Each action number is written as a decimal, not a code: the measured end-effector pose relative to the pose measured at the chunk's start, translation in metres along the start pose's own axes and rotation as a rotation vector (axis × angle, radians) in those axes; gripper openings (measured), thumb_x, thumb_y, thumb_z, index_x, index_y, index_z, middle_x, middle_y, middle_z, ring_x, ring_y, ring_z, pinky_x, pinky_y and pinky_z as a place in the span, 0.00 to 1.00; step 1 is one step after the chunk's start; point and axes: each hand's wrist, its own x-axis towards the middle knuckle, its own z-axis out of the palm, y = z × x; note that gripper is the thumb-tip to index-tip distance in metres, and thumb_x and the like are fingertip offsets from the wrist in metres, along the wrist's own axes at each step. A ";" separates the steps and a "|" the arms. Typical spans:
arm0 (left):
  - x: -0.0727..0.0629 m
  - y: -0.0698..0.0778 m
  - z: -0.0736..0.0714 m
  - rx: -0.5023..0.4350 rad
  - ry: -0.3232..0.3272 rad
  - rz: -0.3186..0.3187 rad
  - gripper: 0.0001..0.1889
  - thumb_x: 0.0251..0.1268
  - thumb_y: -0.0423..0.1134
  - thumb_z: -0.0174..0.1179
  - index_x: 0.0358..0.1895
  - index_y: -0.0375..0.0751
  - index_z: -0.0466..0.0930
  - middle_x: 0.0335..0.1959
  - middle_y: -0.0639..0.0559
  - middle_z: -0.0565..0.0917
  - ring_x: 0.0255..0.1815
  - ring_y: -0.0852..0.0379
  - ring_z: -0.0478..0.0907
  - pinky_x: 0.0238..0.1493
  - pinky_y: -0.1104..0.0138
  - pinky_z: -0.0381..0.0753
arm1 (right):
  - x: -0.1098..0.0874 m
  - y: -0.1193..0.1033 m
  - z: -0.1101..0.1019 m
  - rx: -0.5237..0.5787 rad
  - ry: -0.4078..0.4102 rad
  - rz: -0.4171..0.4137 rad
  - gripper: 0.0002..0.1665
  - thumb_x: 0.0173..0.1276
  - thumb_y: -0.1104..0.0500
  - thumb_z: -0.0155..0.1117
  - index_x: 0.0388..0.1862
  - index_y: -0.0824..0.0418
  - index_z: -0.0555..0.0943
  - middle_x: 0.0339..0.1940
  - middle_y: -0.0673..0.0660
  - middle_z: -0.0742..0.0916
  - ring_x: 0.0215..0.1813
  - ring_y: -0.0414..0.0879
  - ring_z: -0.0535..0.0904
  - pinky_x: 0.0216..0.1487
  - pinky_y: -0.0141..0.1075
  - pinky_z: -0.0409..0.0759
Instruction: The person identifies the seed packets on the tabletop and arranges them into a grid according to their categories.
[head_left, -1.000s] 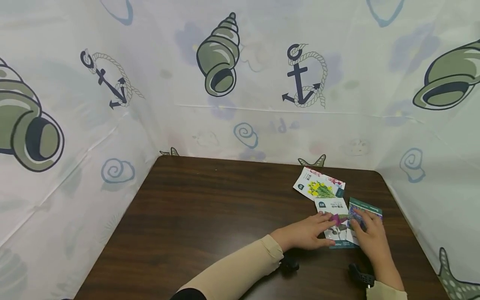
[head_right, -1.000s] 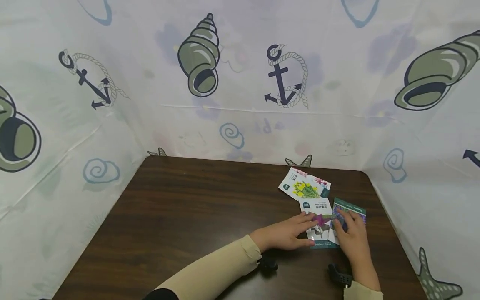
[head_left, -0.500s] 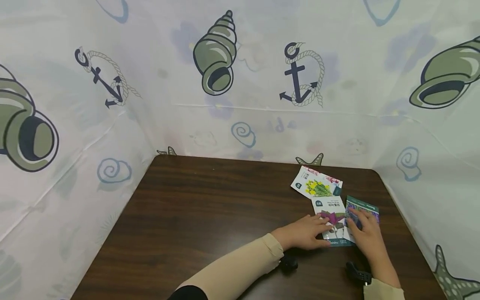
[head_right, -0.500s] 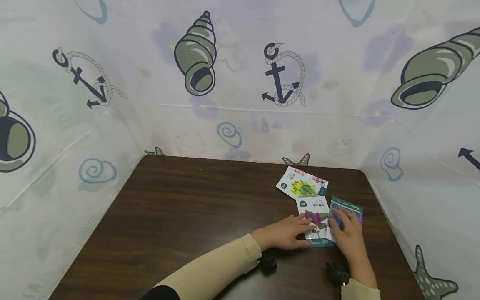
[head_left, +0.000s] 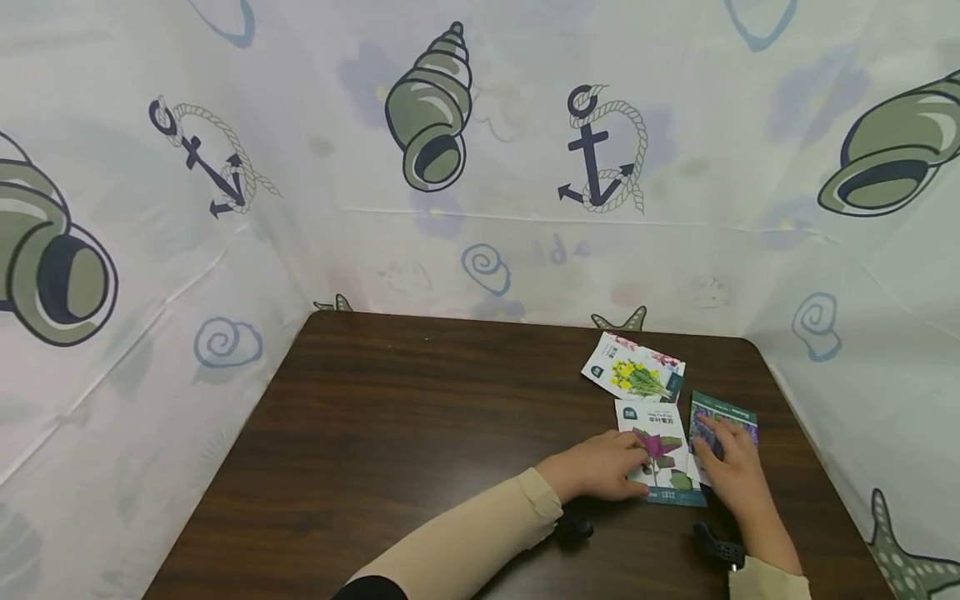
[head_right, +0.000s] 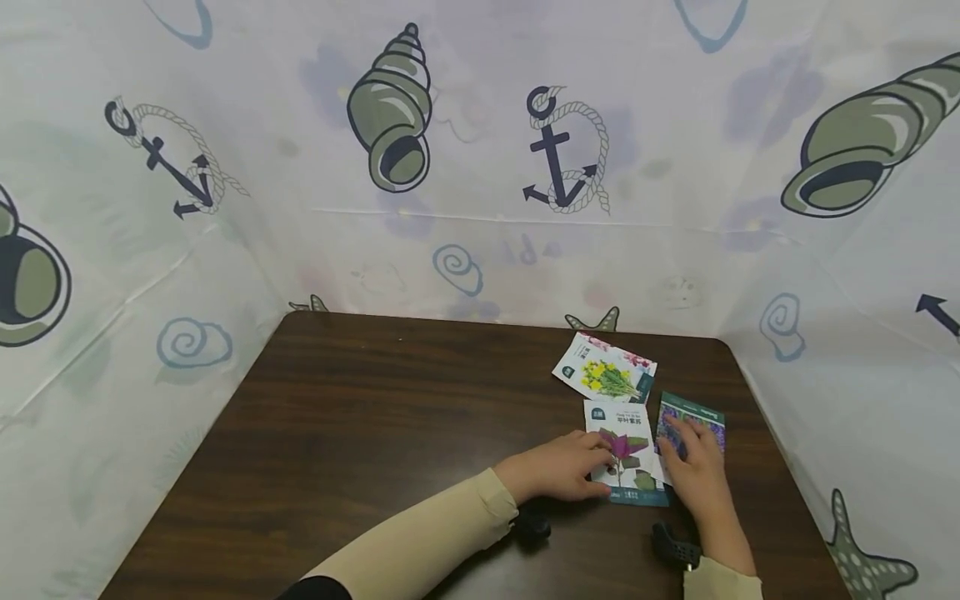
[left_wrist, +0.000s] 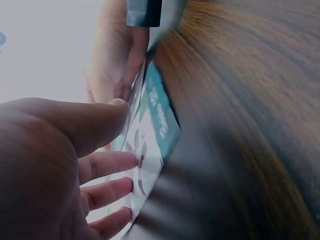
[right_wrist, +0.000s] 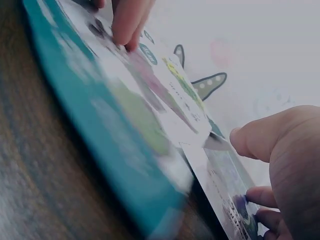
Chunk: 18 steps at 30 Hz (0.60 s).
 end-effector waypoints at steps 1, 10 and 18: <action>-0.001 0.000 0.000 0.005 0.003 -0.008 0.27 0.81 0.65 0.57 0.74 0.61 0.79 0.72 0.62 0.77 0.71 0.63 0.74 0.74 0.73 0.73 | 0.000 0.001 0.000 -0.001 0.004 -0.004 0.35 0.87 0.48 0.58 0.83 0.65 0.69 0.80 0.83 0.63 0.78 0.85 0.58 0.72 0.82 0.60; -0.016 -0.002 -0.001 0.057 0.026 -0.029 0.34 0.82 0.65 0.56 0.85 0.65 0.67 0.71 0.61 0.77 0.63 0.61 0.73 0.64 0.73 0.77 | 0.001 0.000 0.001 -0.012 -0.011 0.047 0.39 0.88 0.45 0.56 0.88 0.61 0.62 0.81 0.81 0.62 0.80 0.83 0.57 0.73 0.82 0.60; -0.026 -0.006 0.003 0.094 0.080 -0.076 0.33 0.76 0.63 0.65 0.80 0.65 0.75 0.66 0.59 0.76 0.56 0.62 0.67 0.58 0.75 0.73 | 0.001 -0.001 0.001 -0.003 -0.013 0.032 0.38 0.88 0.46 0.56 0.87 0.62 0.63 0.80 0.81 0.64 0.79 0.83 0.58 0.72 0.82 0.61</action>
